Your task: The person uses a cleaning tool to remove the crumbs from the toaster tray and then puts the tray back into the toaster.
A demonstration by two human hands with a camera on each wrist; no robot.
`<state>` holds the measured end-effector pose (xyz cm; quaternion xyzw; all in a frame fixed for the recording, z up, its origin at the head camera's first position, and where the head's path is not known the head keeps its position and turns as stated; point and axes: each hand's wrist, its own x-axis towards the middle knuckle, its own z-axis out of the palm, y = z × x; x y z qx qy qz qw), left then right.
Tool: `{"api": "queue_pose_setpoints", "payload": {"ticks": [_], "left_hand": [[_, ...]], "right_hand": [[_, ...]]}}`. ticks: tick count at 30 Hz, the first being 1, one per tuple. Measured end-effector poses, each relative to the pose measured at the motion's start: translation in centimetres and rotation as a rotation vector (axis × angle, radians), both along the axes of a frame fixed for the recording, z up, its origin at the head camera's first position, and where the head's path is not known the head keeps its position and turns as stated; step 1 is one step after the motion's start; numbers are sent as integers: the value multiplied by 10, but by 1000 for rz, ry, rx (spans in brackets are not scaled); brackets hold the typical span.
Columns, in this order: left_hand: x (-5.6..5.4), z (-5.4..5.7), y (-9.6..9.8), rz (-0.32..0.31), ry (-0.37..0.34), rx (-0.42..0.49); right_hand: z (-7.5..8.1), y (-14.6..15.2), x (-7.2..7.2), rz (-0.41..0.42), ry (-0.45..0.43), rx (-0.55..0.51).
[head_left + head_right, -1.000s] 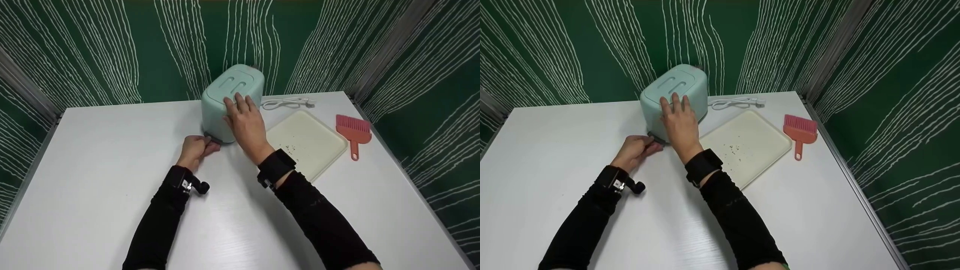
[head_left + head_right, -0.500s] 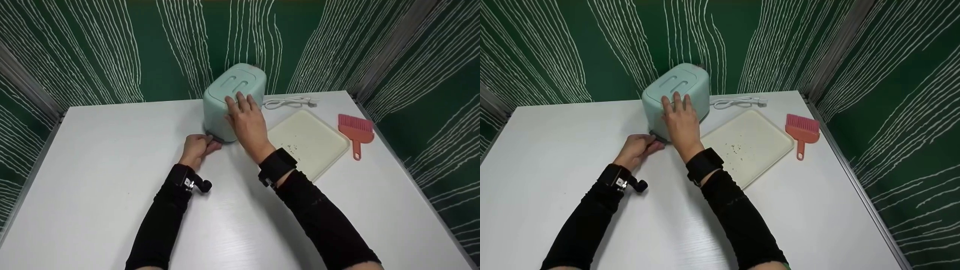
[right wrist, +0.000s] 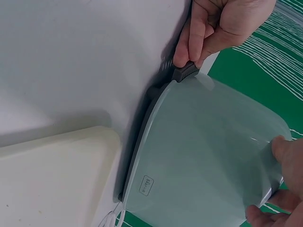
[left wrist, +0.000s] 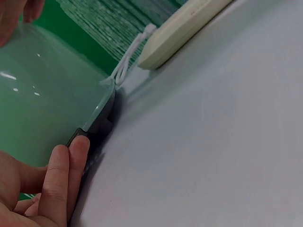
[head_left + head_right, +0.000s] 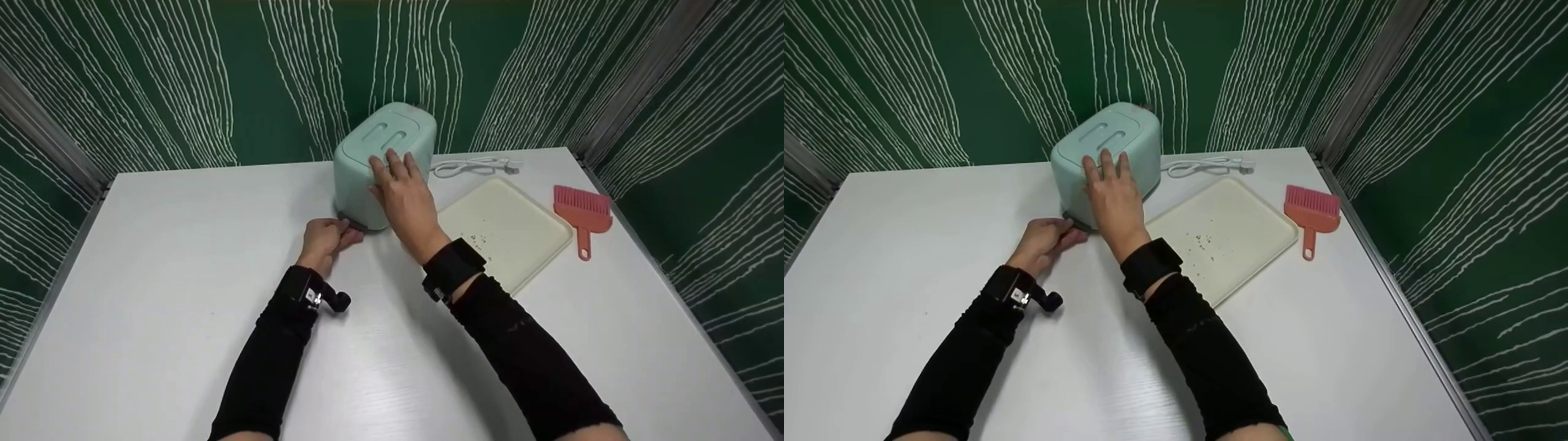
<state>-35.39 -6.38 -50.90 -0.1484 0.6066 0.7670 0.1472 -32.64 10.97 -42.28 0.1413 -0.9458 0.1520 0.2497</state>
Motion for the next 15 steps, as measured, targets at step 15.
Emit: {"api": "queue_pose_setpoints", "payload": {"ticks": [15], "left_hand": [[-6,1,1,-48,-29,19]], "right_hand": [[-1,2,0,-13,8,24]]}}
